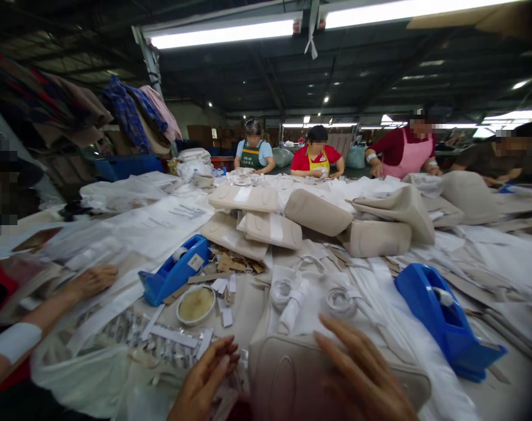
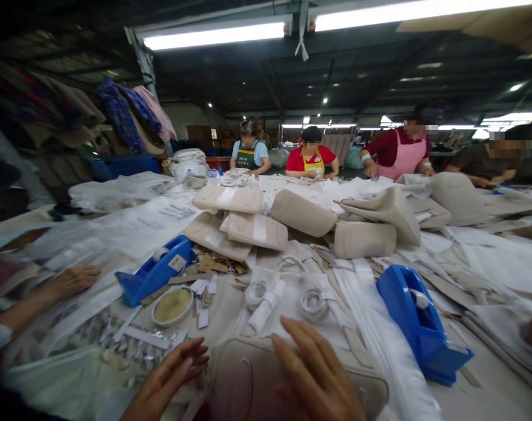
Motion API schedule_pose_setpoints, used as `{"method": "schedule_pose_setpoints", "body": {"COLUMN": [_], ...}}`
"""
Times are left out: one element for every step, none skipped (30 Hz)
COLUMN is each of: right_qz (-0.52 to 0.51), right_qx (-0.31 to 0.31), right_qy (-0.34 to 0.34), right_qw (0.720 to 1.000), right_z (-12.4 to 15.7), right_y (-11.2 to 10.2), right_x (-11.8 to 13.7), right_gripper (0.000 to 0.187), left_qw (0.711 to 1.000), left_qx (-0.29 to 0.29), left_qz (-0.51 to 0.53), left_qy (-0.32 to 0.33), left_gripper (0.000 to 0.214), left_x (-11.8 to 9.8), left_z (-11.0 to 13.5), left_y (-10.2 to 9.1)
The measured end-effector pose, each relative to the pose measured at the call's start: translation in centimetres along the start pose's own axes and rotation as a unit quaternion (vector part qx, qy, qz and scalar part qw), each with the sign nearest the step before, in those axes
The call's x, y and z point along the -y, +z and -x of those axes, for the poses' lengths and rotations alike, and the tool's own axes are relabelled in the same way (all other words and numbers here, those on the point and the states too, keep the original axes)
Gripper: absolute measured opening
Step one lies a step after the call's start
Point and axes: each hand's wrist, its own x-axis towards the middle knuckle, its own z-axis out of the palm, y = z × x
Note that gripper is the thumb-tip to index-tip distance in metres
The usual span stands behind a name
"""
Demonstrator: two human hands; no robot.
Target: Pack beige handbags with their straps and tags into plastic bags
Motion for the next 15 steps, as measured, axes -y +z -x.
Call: {"method": "schedule_pose_setpoints", "body": {"right_qz": [-0.014,-0.025,-0.042,-0.077,-0.132,-0.205,-0.284,-0.362,-0.426,-0.473,-0.506,-0.528,-0.541,-0.549,-0.548], "right_qx": [-0.039,-0.080,-0.117,-0.147,-0.167,-0.174,-0.175,-0.169,-0.162,-0.157,-0.157,-0.160,-0.163,-0.163,-0.165], "right_qy": [0.062,0.151,0.254,0.353,0.443,0.521,0.584,0.628,0.654,0.668,0.670,0.663,0.650,0.638,0.627], "right_qw": [0.997,0.985,0.959,0.921,0.871,0.810,0.740,0.668,0.604,0.553,0.520,0.506,0.507,0.516,0.529], "right_z": [0.6,1.4,2.1,2.8,3.6,4.2,4.7,5.1,5.3,5.4,5.2,4.9,4.6,4.2,3.9], "right_y": [-0.7,-1.4,-2.0,-2.5,-2.8,-2.9,-2.8,-2.5,-2.2,-1.8,-1.5,-1.2,-1.0,-0.8,-0.7], "right_x": [-0.4,-1.1,-1.9,-2.7,-3.6,-4.4,-5.2,-5.7,-6.1,-6.4,-6.6,-6.6,-6.7,-6.7,-6.8], "right_gripper": [0.046,0.043,0.042,0.044,0.048,0.053,0.058,0.064,0.068,0.070,0.069,0.066,0.062,0.059,0.056], "left_qw": [1.000,0.999,0.998,0.996,0.993,0.990,0.985,0.978,0.969,0.959,0.949,0.941,0.934,0.927,0.922], "left_qx": [-0.012,-0.010,0.003,0.019,0.030,0.031,0.027,0.020,0.015,0.013,0.017,0.030,0.050,0.071,0.090], "left_qz": [0.016,0.039,0.064,0.087,0.111,0.137,0.164,0.194,0.223,0.251,0.272,0.287,0.297,0.306,0.313], "left_qy": [0.023,0.033,0.027,0.013,-0.006,-0.027,-0.052,-0.078,-0.105,-0.131,-0.155,-0.176,-0.193,-0.205,-0.210], "left_gripper": [0.066,0.067,0.065,0.060,0.054,0.049,0.045,0.044,0.044,0.046,0.049,0.053,0.055,0.058,0.059], "left_x": [-0.3,-0.6,-0.8,-1.0,-1.3,-1.5,-1.8,-2.1,-2.5,-2.8,-3.1,-3.3,-3.4,-3.5,-3.5], "left_z": [-0.5,-1.0,-1.4,-1.7,-1.9,-2.1,-2.1,-2.2,-2.3,-2.4,-2.7,-3.0,-3.5,-4.1,-4.7], "left_y": [0.3,0.9,1.7,2.7,3.7,4.7,5.7,6.6,7.3,7.9,8.4,8.8,9.1,9.3,9.5]}}
